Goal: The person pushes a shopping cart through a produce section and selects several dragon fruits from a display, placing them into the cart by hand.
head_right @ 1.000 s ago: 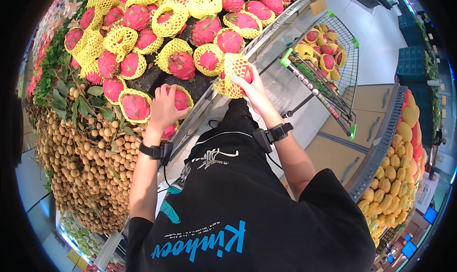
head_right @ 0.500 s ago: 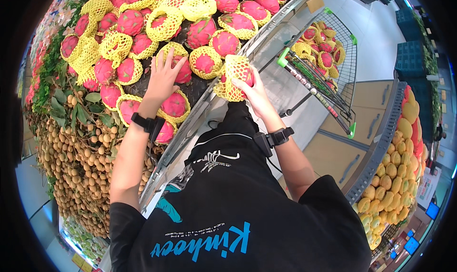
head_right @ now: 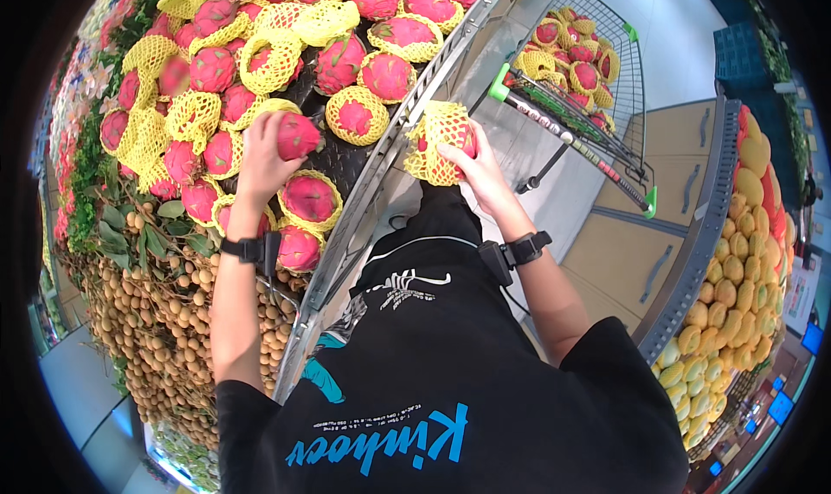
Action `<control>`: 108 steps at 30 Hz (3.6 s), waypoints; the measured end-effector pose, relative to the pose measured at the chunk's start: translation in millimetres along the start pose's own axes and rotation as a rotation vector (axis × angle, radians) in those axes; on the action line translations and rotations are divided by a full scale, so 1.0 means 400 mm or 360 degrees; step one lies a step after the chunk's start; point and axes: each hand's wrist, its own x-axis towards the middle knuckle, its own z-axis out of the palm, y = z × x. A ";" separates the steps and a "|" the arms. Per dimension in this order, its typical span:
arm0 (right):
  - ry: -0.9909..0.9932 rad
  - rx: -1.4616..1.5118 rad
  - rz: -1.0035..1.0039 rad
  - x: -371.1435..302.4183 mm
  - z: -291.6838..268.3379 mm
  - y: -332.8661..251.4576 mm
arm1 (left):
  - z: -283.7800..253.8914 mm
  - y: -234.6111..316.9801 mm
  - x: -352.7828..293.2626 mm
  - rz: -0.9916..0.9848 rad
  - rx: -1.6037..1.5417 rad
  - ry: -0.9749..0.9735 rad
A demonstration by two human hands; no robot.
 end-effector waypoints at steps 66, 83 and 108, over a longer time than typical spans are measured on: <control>-0.0838 -0.0181 0.0081 0.005 0.617 0.178 | -0.165 0.037 -0.642 -0.1118 -0.3114 0.1339; -0.1209 -0.0877 -0.0321 -0.072 0.607 0.121 | -0.101 0.113 -0.513 -0.1073 -0.2623 0.0515; -0.1017 0.0570 0.0631 0.004 0.316 -0.013 | -0.033 -0.033 -0.314 -0.1319 -0.0737 0.0644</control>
